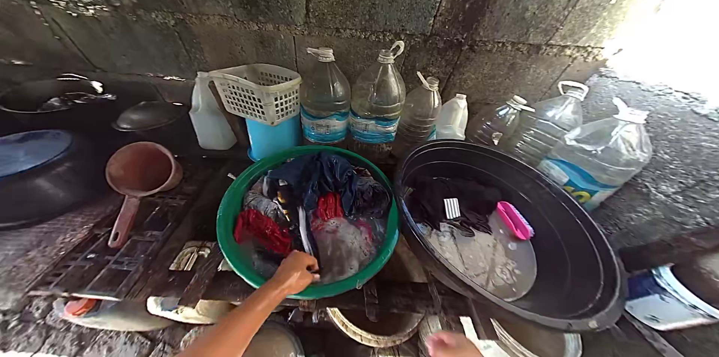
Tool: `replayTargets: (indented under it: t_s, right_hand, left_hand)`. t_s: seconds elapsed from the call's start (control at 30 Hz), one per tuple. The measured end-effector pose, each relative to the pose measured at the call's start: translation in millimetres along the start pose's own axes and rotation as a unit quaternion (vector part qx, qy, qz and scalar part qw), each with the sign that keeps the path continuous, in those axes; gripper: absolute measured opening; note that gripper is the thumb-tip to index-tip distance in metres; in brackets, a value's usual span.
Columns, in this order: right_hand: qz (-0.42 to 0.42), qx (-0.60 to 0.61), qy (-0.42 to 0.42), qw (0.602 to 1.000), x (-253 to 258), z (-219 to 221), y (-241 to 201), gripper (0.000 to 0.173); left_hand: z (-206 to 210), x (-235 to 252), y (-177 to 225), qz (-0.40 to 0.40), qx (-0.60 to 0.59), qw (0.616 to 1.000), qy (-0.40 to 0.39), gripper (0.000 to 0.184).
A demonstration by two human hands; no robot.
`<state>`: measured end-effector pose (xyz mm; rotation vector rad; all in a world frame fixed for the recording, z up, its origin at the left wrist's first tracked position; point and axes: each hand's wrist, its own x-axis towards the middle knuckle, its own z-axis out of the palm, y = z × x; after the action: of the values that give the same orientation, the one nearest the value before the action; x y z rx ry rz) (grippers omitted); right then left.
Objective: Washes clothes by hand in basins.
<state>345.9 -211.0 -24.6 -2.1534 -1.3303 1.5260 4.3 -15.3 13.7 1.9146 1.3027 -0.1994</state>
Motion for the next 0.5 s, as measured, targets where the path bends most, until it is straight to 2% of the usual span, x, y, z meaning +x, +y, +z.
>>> replayTargets:
  t_s: [0.07, 0.1, 0.13, 0.2, 0.23, 0.27, 0.33, 0.37, 0.4, 0.47, 0.5]
  right_hand:
    - [-0.182, -0.083, 0.013, 0.980, 7, 3, -93, 0.029]
    - [-0.243, -0.084, 0.029, 0.966, 11, 11, -137, 0.029]
    - [-0.269, -0.059, 0.040, 0.960, 19, 23, -174, 0.032]
    - [-0.226, -0.007, 0.031, 0.974, 45, 48, -228, 0.050]
    - [-0.180, -0.008, 0.000, 0.984, 64, 58, -245, 0.064]
    - [-0.137, -0.016, -0.026, 0.990, 81, 68, -256, 0.071]
    - [-0.080, -0.055, -0.045, 0.994, 101, 81, -270, 0.056]
    - [-0.082, -0.079, -0.039, 0.993, 104, 80, -278, 0.045]
    - [-0.101, -0.092, -0.023, 0.990, 101, 73, -290, 0.035]
    - [-0.156, -0.091, -0.003, 0.984, 85, 47, -320, 0.029]
    - [-0.183, -0.089, 0.009, 0.979, 74, 36, -335, 0.028]
  left_hand:
    - [2, -16, 11, 0.061, -0.039, 0.995, 0.065, 0.027]
    - [5, -23, 13, 0.101, -0.073, 0.986, 0.112, 0.024]
    - [10, -29, 14, 0.139, -0.115, 0.971, 0.156, 0.022]
    - [24, -40, 13, 0.189, -0.188, 0.942, 0.205, 0.019]
    - [31, -43, 12, 0.201, -0.203, 0.935, 0.209, 0.019]
    - [35, -46, 9, 0.200, -0.201, 0.939, 0.196, 0.019]
    - [29, -51, 2, 0.154, -0.176, 0.960, 0.156, 0.025]
    - [21, -52, -5, 0.122, -0.172, 0.962, 0.175, 0.032]
    - [10, -51, -12, 0.098, -0.170, 0.956, 0.219, 0.046]
    - [-18, -46, -19, 0.074, -0.160, 0.940, 0.292, 0.098]
    - [-31, -41, -18, 0.066, -0.160, 0.937, 0.303, 0.121]
